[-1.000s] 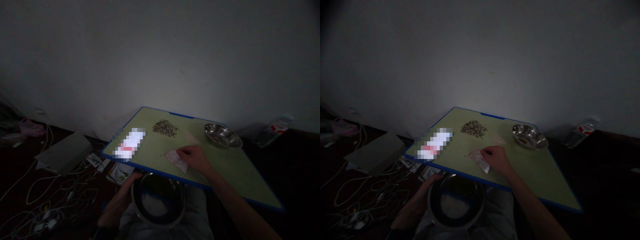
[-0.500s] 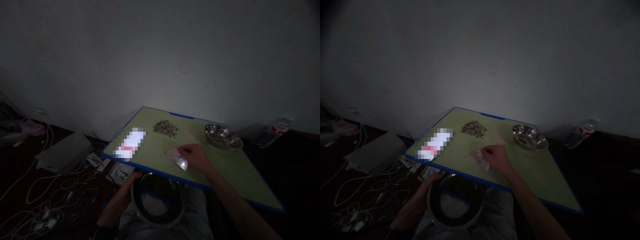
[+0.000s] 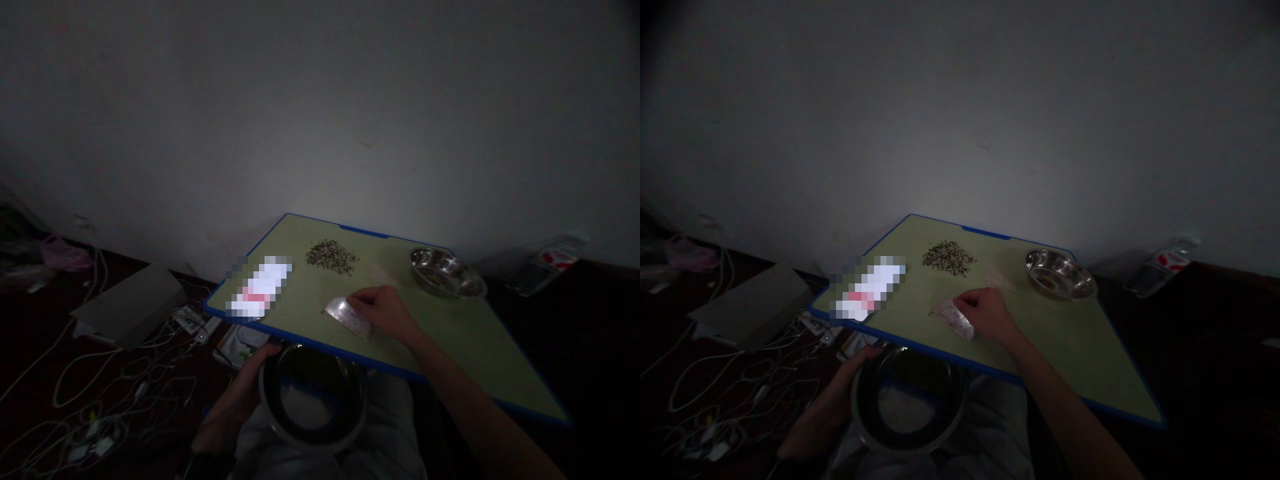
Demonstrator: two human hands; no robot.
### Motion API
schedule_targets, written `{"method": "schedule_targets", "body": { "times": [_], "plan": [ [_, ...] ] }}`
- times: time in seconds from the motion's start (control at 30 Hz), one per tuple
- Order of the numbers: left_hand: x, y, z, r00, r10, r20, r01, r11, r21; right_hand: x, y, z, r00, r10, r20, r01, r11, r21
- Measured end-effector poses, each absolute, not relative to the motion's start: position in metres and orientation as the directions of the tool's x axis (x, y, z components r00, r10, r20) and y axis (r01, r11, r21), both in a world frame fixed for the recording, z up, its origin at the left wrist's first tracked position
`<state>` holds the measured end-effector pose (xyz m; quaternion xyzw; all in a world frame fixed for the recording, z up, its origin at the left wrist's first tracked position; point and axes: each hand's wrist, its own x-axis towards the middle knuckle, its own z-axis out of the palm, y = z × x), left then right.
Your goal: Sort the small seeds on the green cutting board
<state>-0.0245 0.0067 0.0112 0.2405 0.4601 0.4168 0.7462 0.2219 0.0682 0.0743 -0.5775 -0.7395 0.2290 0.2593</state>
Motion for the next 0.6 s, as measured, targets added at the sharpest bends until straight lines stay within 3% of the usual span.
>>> {"method": "schedule_targets", "body": {
  "times": [0.4, 0.6],
  "plan": [
    [-0.020, 0.005, 0.015, 0.208, 0.814, -0.542, -0.407, 0.576, 0.709, 0.217, 0.061, 0.081, -0.236, 0.965, 0.116, 0.703, 0.252, -0.666],
    [-0.019, 0.004, 0.020, 0.234, 0.807, -0.543, -0.453, 0.584, 0.673, 0.218, 0.057, 0.077, -0.246, 0.963, 0.113, 0.746, 0.262, -0.612]
  ]
}}
